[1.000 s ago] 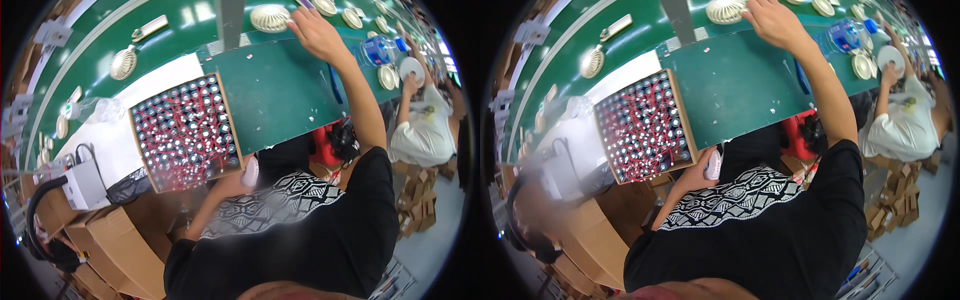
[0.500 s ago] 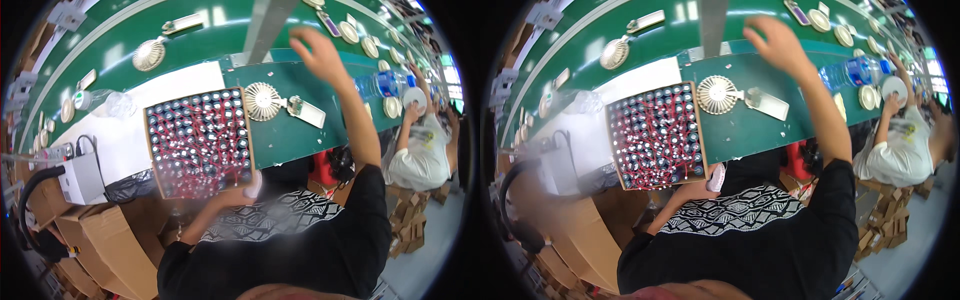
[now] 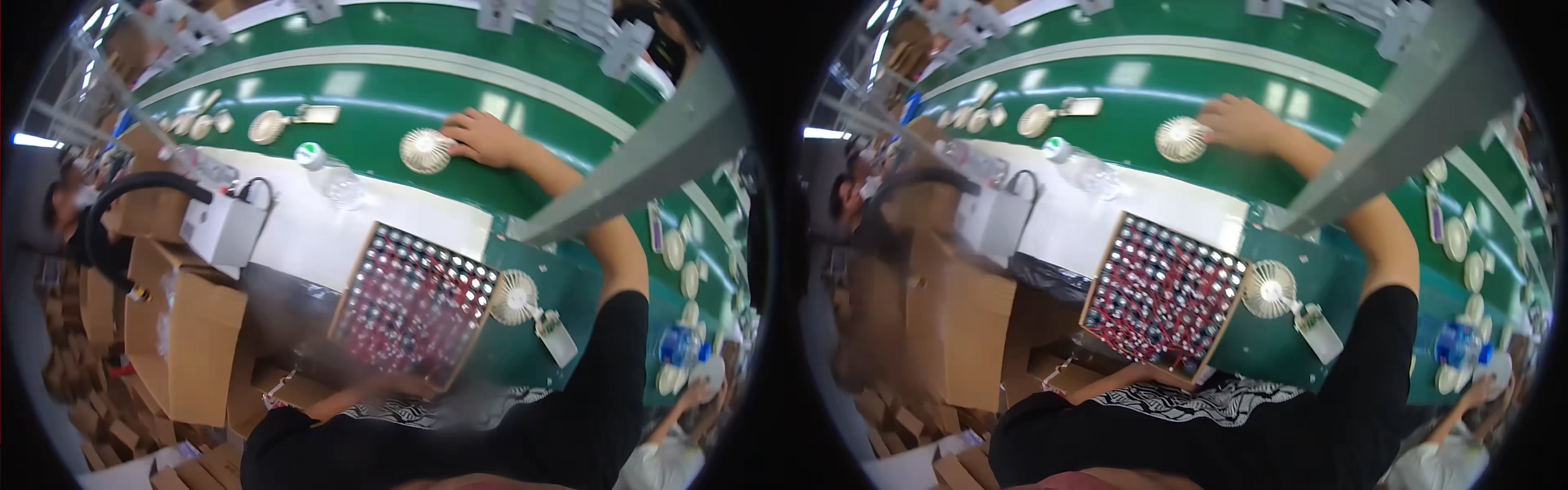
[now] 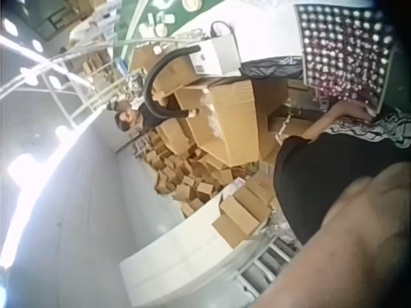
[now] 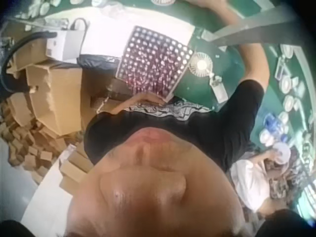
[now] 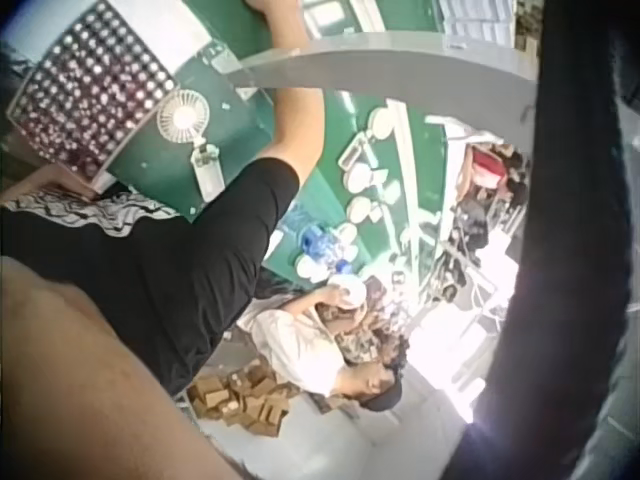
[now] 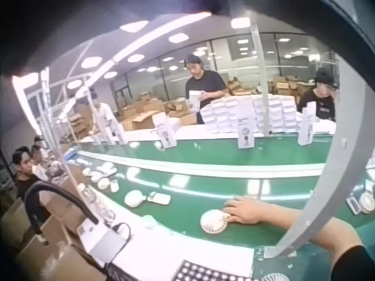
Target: Assembling components of small portable fans at a factory workbench.
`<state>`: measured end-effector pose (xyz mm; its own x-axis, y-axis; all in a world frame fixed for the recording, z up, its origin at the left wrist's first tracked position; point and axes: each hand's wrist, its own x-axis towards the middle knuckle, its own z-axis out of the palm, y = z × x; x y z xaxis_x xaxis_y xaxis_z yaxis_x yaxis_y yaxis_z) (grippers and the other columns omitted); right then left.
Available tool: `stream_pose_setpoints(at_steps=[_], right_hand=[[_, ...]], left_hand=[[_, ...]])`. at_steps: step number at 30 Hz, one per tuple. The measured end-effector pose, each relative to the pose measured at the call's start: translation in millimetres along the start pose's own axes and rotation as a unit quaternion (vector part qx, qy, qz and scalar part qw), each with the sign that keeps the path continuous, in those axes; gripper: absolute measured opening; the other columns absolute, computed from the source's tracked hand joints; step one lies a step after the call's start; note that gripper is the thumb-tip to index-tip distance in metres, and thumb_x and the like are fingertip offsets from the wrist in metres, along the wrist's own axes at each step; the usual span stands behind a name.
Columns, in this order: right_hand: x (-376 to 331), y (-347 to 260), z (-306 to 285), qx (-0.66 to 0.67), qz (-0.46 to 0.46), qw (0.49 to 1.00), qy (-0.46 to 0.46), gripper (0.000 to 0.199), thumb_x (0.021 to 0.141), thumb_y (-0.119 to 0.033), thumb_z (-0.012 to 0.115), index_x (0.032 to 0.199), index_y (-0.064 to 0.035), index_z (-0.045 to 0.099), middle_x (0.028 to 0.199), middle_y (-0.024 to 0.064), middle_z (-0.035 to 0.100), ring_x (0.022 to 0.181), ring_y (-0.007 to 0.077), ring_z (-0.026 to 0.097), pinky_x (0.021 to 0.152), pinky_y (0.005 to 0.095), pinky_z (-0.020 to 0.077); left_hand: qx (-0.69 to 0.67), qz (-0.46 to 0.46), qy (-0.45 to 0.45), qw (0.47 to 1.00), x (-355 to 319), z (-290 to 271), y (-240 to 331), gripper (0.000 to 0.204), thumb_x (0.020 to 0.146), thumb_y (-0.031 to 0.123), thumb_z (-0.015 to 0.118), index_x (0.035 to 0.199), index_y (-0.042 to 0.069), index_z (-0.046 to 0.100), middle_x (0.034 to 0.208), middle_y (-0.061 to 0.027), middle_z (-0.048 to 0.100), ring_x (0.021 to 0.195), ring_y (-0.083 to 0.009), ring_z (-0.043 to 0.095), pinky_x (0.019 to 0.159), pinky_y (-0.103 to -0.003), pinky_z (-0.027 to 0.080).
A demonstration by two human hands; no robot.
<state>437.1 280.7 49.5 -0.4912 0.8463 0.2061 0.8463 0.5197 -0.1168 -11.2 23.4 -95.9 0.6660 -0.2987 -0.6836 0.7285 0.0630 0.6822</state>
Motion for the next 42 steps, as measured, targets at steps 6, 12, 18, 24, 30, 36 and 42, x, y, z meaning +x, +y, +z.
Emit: stream_pose_setpoints(at_steps=[6,12,18,24,30,36,42], right_hand=[[-39,-1,-6,-0.038,0.066,0.997,-0.019,0.028,0.102,-0.031,0.055,0.111,-0.0046,0.061,0.110,0.0172,0.061,0.105,0.0388,0.056,0.095,0.0492,0.0461],[-157,-7,-47,-0.086,0.189,0.975,0.081,0.022,0.105,-0.023,0.053,0.109,-0.0024,0.060,0.107,0.0171,0.058,0.100,0.0379,0.054,0.090,0.0462,0.0458],[-257,-127,-104,-0.080,0.326,0.940,0.060,0.034,0.101,-0.027,0.058,0.124,-0.0027,0.055,0.120,0.0182,0.055,0.111,0.0384,0.052,0.097,0.0475,0.0434],[-290,-187,-86,-0.089,0.351,0.931,0.040,0.021,0.102,-0.021,0.058,0.110,-0.0007,0.059,0.104,0.0152,0.056,0.098,0.0365,0.053,0.088,0.0448,0.0467],[-275,-196,-70,-0.075,0.298,0.951,0.006,0.020,0.101,-0.018,0.060,0.112,-0.0008,0.061,0.110,0.0145,0.059,0.100,0.0358,0.054,0.091,0.0446,0.0473],[-266,-220,-61,-0.020,0.283,0.959,0.017,0.037,0.099,-0.026,0.064,0.128,-0.0042,0.063,0.113,0.0126,0.060,0.104,0.0348,0.057,0.094,0.0434,0.0487],[-251,-235,-75,-0.061,0.289,0.950,0.099,0.039,0.097,-0.024,0.068,0.130,-0.0028,0.064,0.123,0.0154,0.065,0.108,0.0329,0.062,0.093,0.0412,0.0504]], left_hand=[[-0.011,-0.086,-0.095,0.992,-5,-10,56,0.075,0.099,0.057,0.063,0.152,0.006,0.050,0.149,-0.0133,0.054,0.131,-0.0215,0.054,0.109,-0.034,0.044],[0.042,0.005,-0.036,0.998,9,-8,32,0.092,0.085,0.038,0.078,0.158,0.005,0.033,0.151,-0.0228,0.048,0.134,-0.0306,0.052,0.110,-0.039,0.042],[0.189,0.150,0.064,0.968,-11,-5,53,0.106,0.073,0.024,0.084,0.160,0.004,0.028,0.159,-0.0257,0.036,0.147,-0.0379,0.039,0.119,-0.042,0.032],[0.220,0.270,0.115,0.930,-7,-9,47,0.109,0.071,0.020,0.084,0.162,0.007,0.026,0.162,-0.0241,0.032,0.150,-0.0390,0.035,0.121,-0.042,0.030],[0.176,0.237,0.138,0.945,-11,-7,51,0.109,0.071,0.020,0.084,0.162,0.008,0.025,0.160,-0.0243,0.035,0.148,-0.0395,0.039,0.120,-0.041,0.032],[0.263,0.253,0.114,0.924,1,0,47,0.111,0.072,0.022,0.085,0.163,0.005,0.022,0.158,-0.0258,0.041,0.147,-0.0372,0.043,0.118,-0.040,0.035],[0.136,0.042,0.045,0.989,-8,-6,49,0.114,0.071,0.025,0.089,0.160,0.000,0.022,0.150,-0.0271,0.046,0.141,-0.0333,0.047,0.118,-0.040,0.035]])
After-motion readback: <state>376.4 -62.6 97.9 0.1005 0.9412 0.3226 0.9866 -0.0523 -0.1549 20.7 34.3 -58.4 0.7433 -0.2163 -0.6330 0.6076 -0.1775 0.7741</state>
